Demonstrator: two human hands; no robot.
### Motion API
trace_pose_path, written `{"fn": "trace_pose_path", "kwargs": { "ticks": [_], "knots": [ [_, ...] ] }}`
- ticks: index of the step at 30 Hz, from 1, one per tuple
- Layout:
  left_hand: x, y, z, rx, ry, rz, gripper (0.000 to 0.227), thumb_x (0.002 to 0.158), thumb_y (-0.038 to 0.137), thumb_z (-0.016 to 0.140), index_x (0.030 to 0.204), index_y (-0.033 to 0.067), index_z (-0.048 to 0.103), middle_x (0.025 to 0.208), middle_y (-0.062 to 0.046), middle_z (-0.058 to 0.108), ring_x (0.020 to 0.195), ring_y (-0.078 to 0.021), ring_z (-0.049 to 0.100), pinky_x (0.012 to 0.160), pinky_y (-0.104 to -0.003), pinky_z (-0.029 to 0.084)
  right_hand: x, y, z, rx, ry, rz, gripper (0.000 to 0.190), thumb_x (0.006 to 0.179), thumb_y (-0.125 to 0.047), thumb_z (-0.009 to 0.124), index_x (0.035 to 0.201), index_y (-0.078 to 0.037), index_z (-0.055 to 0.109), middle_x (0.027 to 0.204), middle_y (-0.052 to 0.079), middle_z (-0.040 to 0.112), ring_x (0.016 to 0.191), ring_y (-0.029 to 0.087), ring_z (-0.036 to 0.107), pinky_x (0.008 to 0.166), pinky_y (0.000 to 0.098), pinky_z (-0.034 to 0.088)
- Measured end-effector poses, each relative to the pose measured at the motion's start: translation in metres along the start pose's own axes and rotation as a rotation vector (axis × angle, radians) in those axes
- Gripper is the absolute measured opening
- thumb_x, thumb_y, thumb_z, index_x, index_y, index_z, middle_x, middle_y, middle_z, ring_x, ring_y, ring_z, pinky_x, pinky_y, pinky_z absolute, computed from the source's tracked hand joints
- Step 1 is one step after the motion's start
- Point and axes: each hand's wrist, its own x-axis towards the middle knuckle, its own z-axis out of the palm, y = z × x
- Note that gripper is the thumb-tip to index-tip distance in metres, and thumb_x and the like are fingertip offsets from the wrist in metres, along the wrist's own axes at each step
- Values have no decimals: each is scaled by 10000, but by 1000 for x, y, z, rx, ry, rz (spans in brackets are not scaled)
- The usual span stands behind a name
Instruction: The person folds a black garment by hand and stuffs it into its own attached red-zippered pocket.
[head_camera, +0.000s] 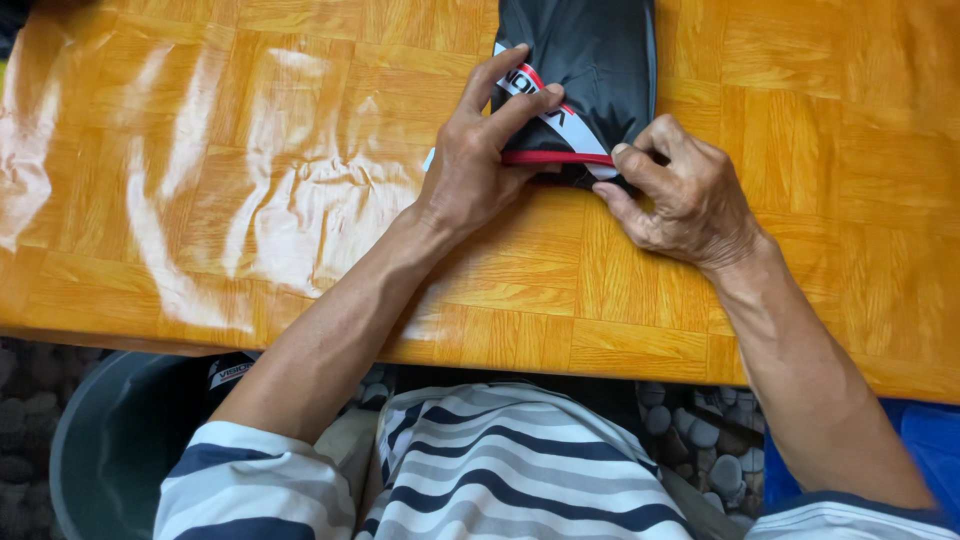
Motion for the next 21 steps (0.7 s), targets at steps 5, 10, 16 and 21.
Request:
{"fn": "trace_pose_path", "kwargs": {
  "ticks": [5,10,16,21],
  "knots": [
    [1,-1,2,32,15,15,611,902,95,944,1394,233,609,1580,-132,403,1438,-364,560,993,-462,628,0,-1,11,-113,24,3,200,1000,-57,811,963,-3,622,870,113,507,637,210,484,527,327,470],
    [9,-2,-17,-42,-76,55,809,828,222,1066,1462,214,564,1598,-175,352,1499,-394,485,1223,-477,521,-3,3,22,-132,79,68,227,914,114,740,826,-5,568,827,99,483,641,210,476,531,338,454],
    [19,11,-36,-123,-274,-38,752,777,-40,844,1425,182,534,1592,-139,359,1339,-319,621,1122,-422,480,-7,12,23,-66,121,162,297,934,120,791,825,0,541,860,116,488,688,252,497,589,386,441],
    [22,11,-33,-73,-143,3,319,781,-1,827,981,100,601,1164,-134,605,1101,-294,631,913,-387,498,-10,19,22,6,154,225,309,965,180,730,819,21,509,844,125,459,689,247,451,566,381,375]
  ]
}}
